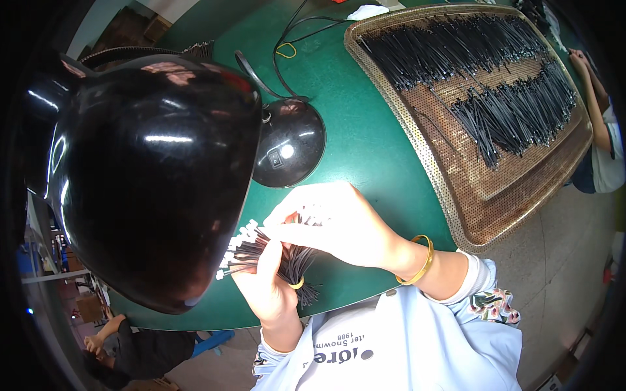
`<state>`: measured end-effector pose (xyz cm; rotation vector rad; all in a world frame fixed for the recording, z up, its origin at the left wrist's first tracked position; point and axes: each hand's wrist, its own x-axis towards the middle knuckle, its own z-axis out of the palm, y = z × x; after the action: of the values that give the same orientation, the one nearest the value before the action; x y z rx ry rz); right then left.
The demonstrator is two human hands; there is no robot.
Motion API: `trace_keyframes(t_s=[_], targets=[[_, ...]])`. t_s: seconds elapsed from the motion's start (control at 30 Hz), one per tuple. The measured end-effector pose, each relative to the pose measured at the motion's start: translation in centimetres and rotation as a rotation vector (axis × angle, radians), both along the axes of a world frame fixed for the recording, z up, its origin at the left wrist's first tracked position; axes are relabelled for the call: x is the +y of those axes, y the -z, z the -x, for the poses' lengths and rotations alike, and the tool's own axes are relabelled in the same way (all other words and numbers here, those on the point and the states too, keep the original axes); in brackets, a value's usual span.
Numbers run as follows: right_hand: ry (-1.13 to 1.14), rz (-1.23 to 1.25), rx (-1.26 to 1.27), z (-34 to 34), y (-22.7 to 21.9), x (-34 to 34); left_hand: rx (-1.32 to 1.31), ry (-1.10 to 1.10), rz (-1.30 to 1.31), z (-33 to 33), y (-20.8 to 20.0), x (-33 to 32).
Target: The person is assembling small electronic components by connecting or stripping wires at a factory workstation.
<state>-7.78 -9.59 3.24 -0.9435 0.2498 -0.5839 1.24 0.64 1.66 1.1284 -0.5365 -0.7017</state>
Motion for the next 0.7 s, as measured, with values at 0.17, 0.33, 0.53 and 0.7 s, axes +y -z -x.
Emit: trace_keyframes(t_s=[0.17, 0.33, 0.53, 0.7], targets=[[0.003, 0.069, 0.026, -0.1, -0.3, 0.2, -0.071, -0.026, 0.007, 0.2, -0.9, 0.0], [0.014, 0.116, 0.03, -0.2, -0.1, 0.1, -0.038, -0.058, -0.039, 0.8, -1.6, -0.7], [0.012, 0.153, 0.011, -0.2, 0.4, 0.1, -0.033, -0.055, -0.037, 0.3, -0.7, -0.1], [-0.006, 0.157, -0.039, -0.1, 0.7, 0.1, 0.067, -0.044, 0.023, 0.1, -0.3, 0.4]])
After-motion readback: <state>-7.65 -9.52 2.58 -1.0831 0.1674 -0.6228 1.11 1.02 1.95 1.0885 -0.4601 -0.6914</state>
